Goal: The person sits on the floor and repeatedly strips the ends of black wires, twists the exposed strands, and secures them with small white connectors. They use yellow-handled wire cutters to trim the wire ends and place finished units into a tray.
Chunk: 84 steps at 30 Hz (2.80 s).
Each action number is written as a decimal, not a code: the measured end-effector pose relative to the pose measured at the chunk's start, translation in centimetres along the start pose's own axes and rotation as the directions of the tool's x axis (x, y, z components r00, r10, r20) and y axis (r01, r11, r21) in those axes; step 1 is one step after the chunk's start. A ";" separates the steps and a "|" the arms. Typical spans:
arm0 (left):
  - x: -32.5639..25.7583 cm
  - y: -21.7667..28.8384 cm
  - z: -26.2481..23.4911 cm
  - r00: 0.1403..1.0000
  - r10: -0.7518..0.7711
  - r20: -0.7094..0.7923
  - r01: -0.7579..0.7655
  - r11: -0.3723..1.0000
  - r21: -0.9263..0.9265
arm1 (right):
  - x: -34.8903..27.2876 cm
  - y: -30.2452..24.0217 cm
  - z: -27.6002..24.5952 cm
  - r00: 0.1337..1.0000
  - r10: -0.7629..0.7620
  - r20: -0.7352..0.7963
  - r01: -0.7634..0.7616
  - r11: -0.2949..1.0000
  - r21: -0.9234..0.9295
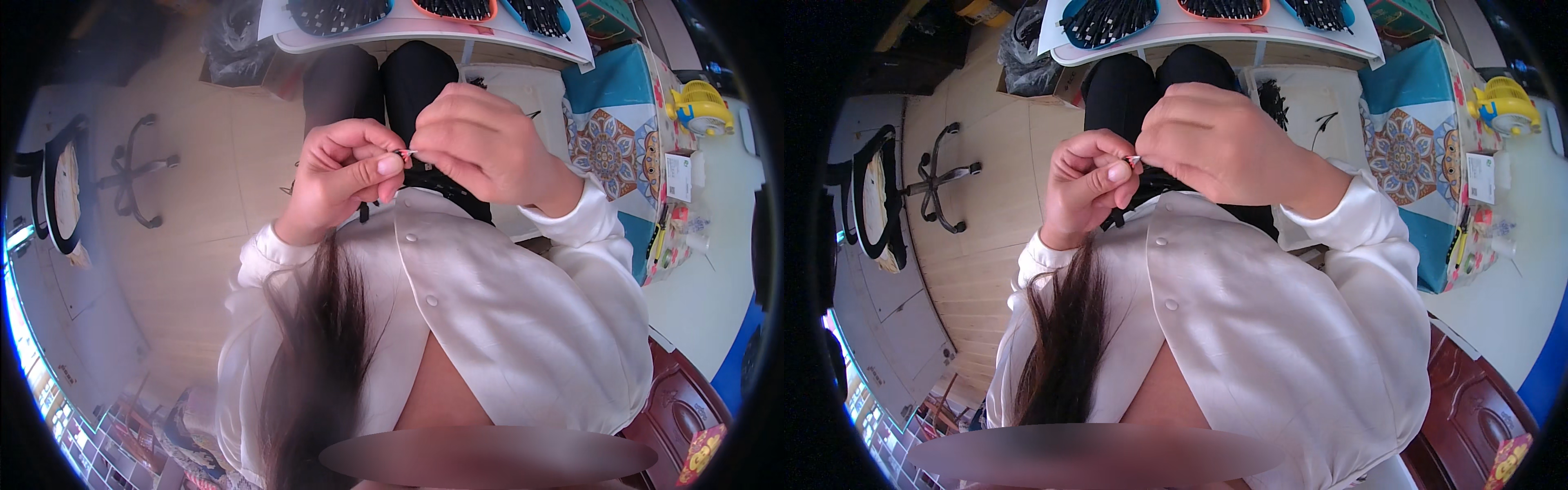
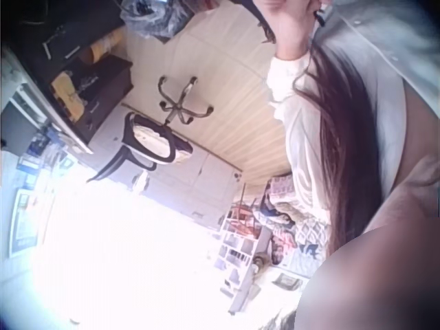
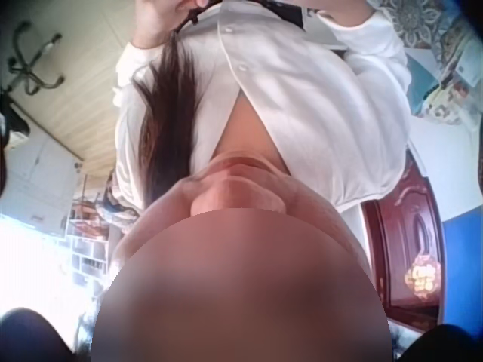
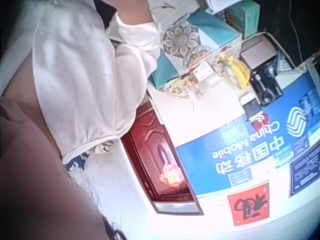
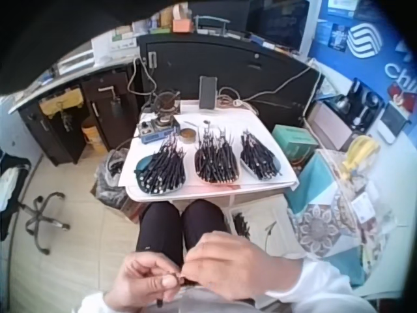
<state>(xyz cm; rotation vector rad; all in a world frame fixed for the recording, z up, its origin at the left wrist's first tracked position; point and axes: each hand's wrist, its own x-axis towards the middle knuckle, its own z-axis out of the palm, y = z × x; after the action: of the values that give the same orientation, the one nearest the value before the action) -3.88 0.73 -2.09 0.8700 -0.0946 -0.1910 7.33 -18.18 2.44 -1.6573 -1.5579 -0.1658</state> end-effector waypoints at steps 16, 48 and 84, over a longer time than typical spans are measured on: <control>-0.1 -0.6 -0.5 1.000 0.012 0.014 -0.005 0.912 -0.411 | 1.3 0.0 0.5 0.974 -0.225 -0.034 0.209 0.942 -0.264; 0.3 -0.6 0.1 0.999 0.049 0.010 -0.047 0.989 -0.138 | 0.5 -0.5 0.2 0.999 0.000 0.050 0.004 0.996 -0.087; 0.2 2.3 0.5 0.997 0.080 -0.004 -0.077 0.976 0.204 | 1.2 -1.2 -0.8 0.999 0.017 -0.029 -0.016 1.000 0.002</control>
<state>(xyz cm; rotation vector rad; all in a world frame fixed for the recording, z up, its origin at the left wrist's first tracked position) -3.46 1.79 0.00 1.0701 -0.1384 -0.1026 6.84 -17.88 4.26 -1.6591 -1.5221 -0.1789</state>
